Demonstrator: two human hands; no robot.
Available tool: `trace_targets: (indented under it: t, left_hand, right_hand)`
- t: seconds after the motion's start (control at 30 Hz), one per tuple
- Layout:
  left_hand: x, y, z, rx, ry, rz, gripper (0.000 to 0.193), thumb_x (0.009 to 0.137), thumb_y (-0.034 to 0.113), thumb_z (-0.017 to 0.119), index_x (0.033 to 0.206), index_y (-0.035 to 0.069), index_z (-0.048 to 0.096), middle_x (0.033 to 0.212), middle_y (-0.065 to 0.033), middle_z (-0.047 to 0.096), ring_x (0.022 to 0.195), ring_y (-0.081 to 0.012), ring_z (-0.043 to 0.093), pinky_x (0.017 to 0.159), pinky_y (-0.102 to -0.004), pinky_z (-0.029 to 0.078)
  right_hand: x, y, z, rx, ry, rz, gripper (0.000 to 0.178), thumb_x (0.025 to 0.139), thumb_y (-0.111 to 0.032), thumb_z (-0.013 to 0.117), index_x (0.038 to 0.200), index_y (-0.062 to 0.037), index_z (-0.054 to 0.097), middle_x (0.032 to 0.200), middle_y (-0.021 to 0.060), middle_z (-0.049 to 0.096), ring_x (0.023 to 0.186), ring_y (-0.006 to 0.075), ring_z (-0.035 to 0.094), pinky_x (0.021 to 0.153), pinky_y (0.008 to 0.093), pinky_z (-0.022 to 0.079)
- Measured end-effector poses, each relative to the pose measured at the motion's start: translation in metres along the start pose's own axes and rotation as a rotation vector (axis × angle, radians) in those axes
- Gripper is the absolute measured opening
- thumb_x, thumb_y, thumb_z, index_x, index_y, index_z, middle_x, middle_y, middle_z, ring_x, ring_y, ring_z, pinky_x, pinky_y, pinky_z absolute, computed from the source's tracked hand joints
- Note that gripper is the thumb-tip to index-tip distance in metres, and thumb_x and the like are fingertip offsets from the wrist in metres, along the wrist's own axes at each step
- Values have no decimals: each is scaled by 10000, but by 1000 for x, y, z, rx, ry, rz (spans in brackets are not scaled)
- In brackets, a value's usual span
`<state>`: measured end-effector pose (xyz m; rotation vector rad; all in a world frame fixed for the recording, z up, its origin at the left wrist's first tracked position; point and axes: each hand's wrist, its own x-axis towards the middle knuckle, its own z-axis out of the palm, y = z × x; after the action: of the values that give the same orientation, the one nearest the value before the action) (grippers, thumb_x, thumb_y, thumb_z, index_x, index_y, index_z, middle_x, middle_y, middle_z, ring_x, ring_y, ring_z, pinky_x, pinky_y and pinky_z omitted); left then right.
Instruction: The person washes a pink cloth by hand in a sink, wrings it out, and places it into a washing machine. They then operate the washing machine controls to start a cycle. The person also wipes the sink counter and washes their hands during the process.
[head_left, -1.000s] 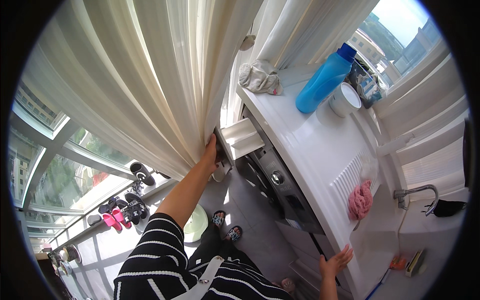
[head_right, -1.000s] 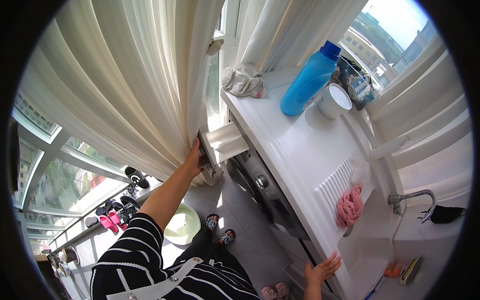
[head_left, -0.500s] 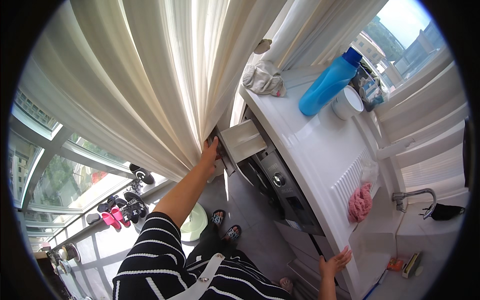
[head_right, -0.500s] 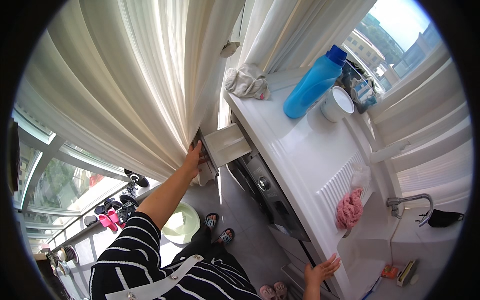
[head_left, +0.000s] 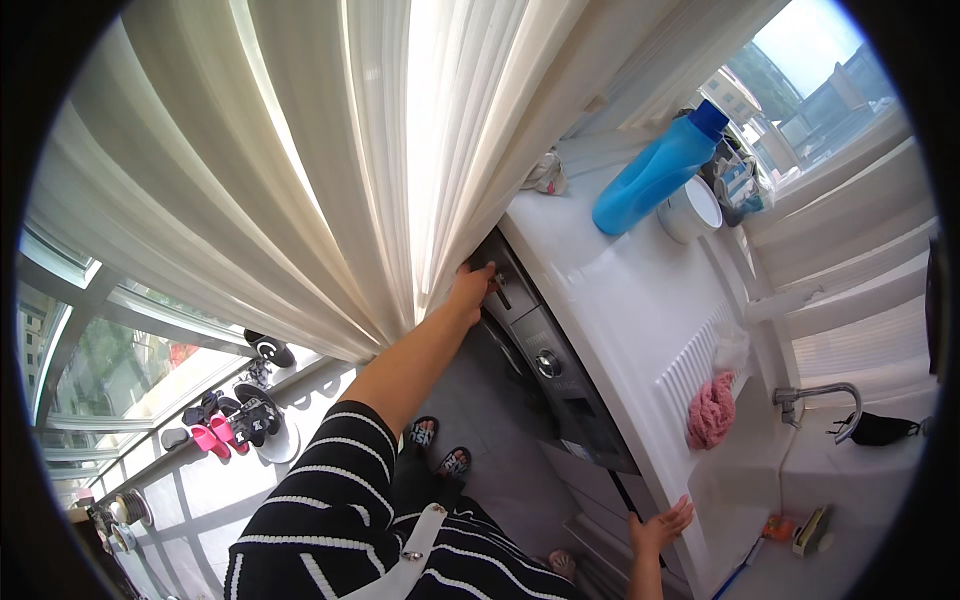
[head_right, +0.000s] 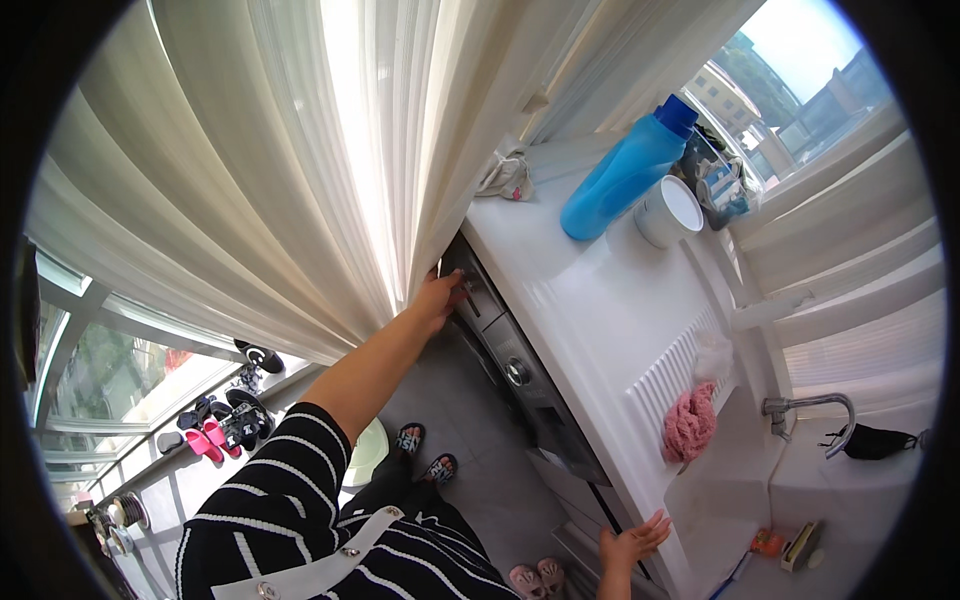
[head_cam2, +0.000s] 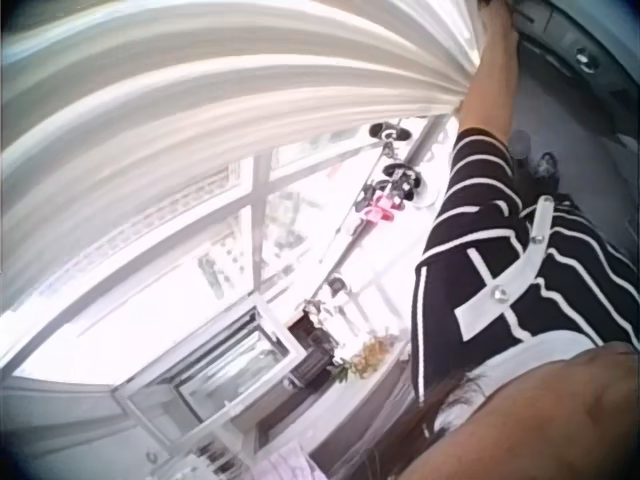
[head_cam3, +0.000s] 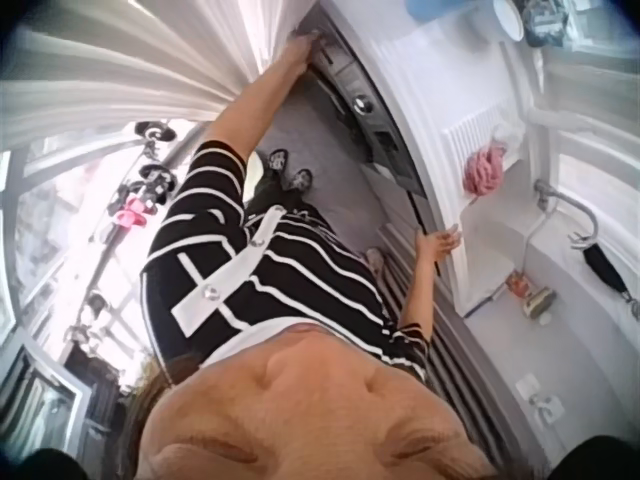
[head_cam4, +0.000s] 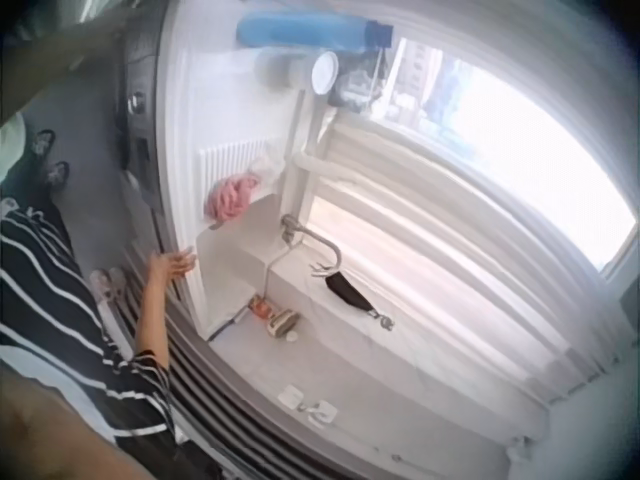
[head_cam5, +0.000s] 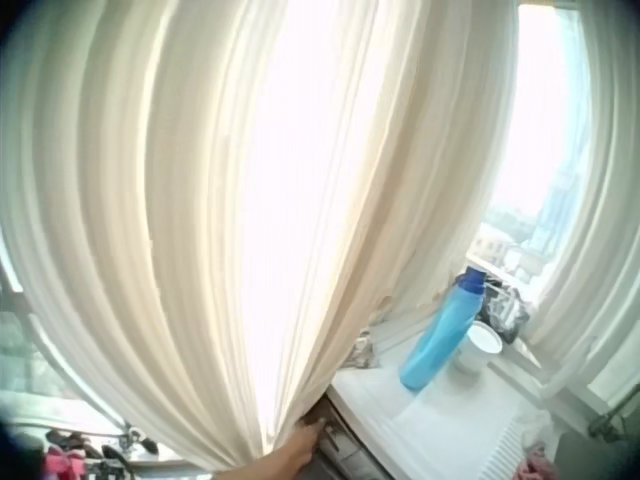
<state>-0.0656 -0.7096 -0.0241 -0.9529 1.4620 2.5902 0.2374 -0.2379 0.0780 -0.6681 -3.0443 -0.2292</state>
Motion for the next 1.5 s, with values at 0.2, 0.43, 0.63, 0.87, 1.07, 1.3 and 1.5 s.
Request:
trace_targets:
  t: [0.2,0.43,0.63,0.87,1.07,1.3,1.5]
  left_hand:
    - [-1,9,1,74,-99,-69,581,910,272,547,1391,156,243,1101,-73,591,938,-185,589,642,-313,338]
    - [-34,-54,-5,229,-148,-196,567,816,267,646,1316,110,430,1045,-34,601,900,-169,557,731,-340,343]
    - [-89,-100,14,356,-259,-208,525,808,332,672,1251,111,500,1027,-8,602,877,-140,548,719,-327,343]
    - [-119,-109,21,358,-219,-176,464,831,348,666,1207,107,537,1019,-32,602,881,-131,538,683,-273,368]
    - [-112,-137,18,287,-165,-74,417,848,311,661,1184,89,551,986,-30,599,810,-126,531,634,-263,392]
    - [-127,-145,35,348,-101,-51,501,819,375,688,1195,74,549,957,-19,598,755,-115,516,636,-267,377]
    - [-102,-156,41,347,-29,66,635,759,378,752,1220,4,526,997,-50,593,847,-164,516,744,-325,415]
  right_hand:
    - [-1,-8,-1,-2,34,40,1192,552,-304,789,1461,-88,49,1482,225,55,1366,430,71,1084,546,187]
    - [1,-13,-5,24,-48,110,1179,624,-354,779,1459,-103,-14,1499,188,-27,1385,411,-27,1028,680,143]
    - [-1,-15,-13,34,-79,128,1149,638,-359,769,1467,-162,-2,1506,168,-8,1392,399,-13,1024,702,115]
    - [-6,-4,-19,-57,-40,59,1078,647,-414,755,1464,-168,96,1474,184,143,1372,374,116,1034,699,83]
    - [26,20,-37,176,75,-8,661,808,-620,547,1249,-127,526,1227,113,505,1196,303,445,1009,711,115]
    - [62,15,4,136,152,184,607,906,-625,337,1045,-123,649,967,102,646,1027,315,559,992,560,296]
    - [64,12,1,97,152,146,575,913,-591,363,967,-108,669,935,100,648,953,304,572,885,456,370]
